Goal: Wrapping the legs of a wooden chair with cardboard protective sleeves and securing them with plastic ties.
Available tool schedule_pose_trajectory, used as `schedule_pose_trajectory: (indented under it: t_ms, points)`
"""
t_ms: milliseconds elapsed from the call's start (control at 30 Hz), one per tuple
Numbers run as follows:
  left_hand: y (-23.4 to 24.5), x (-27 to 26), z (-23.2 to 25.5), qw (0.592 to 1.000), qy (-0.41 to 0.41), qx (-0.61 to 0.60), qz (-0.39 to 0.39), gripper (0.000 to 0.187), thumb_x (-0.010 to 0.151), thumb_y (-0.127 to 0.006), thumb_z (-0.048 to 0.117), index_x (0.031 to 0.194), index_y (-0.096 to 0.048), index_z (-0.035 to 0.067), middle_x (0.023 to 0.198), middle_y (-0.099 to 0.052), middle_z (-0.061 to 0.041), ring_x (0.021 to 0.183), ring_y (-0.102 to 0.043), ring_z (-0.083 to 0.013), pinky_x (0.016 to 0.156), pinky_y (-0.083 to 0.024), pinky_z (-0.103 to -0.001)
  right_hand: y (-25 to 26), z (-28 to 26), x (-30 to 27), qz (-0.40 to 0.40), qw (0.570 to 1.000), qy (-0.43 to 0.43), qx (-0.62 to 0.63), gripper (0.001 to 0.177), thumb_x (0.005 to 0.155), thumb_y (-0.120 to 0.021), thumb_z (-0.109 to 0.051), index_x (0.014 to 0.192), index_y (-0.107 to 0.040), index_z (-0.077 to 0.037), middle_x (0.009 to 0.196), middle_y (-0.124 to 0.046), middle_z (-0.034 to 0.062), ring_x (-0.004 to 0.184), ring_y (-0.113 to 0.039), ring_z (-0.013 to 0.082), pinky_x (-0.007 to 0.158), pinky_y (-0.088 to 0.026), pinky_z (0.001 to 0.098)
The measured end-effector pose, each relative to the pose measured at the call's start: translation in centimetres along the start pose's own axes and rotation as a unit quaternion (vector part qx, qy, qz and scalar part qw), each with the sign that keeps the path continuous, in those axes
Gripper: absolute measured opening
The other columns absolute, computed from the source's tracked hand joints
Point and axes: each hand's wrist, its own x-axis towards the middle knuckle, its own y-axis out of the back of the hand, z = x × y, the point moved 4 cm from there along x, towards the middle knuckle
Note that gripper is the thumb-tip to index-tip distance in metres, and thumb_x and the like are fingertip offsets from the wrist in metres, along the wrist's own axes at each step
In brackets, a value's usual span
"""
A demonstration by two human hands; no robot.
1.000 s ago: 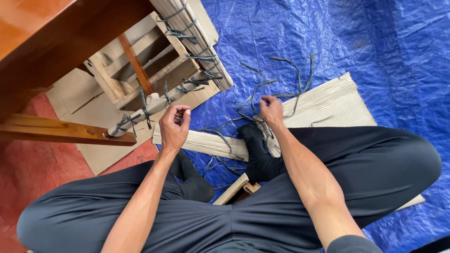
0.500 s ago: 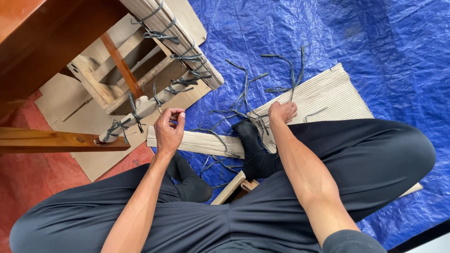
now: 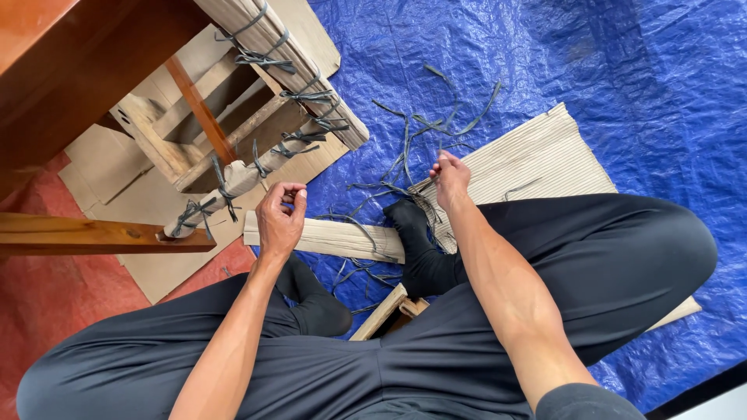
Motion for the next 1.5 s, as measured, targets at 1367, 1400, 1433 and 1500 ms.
schedule_pose_trajectory:
  t_ms: [1367, 1400, 1433, 1500]
  points:
    - [-16.2, 10.8, -18.8, 0.943, -0.196, 0.211, 0.168, 0.066, 0.084, -0.072, 0.007, 0.144, -0.048, -0.008, 0.128, -0.059, -0.032, 0.115, -0.06, -0.051, 0.102, -0.048, -0.056, -22.8, -6.7, -2.9, -0.434, 0.697, 0.272, -0.502, 0.015, 0.094, -0.065, -0.03, 0.098, -0.078, -0.024, 0.088, -0.074, 0.0046, 0.101, -0.071, 0.0351, 0.093, -0.053, 0.0514]
    - [-15.2, 10.5, -16.8, 0.943, -0.193, 0.212, 0.17, 0.066, 0.084, -0.072, 0.007, 0.144, -0.048, -0.008, 0.128, -0.059, -0.032, 0.115, -0.06, -0.051, 0.102, -0.048, -0.056, -22.7, -7.2, -3.6, -0.437, 0.695, 0.271, -0.503, 0.015, 0.094, -0.065, -0.03, 0.098, -0.078, -0.024, 0.088, -0.074, 0.0046, 0.101, -0.071, 0.0351, 0.093, -0.053, 0.0514]
    - [-14.4, 10.4, -15.3, 0.974, -0.129, 0.145, 0.118, 0.042, 0.085, -0.068, 0.006, 0.125, -0.056, 0.002, 0.111, -0.065, -0.022, 0.107, -0.064, -0.046, 0.096, -0.052, -0.052, -22.5, -7.8, -4.5, -0.438, 0.692, 0.279, -0.501, 0.016, 0.094, -0.063, -0.03, 0.098, -0.076, -0.022, 0.09, -0.074, 0.0067, 0.102, -0.07, 0.0376, 0.092, -0.053, 0.0539]
    - [-13.1, 10.8, -12.6, 0.993, -0.067, 0.075, 0.067, 0.022, 0.086, -0.064, 0.005, 0.107, -0.065, 0.012, 0.094, -0.07, -0.012, 0.099, -0.068, -0.041, 0.089, -0.056, -0.047, -22.4, -8.7, -5.1, -0.438, 0.691, 0.289, -0.498, 0.017, 0.094, -0.061, -0.03, 0.098, -0.075, -0.02, 0.091, -0.074, 0.0089, 0.103, -0.07, 0.04, 0.091, -0.053, 0.0563]
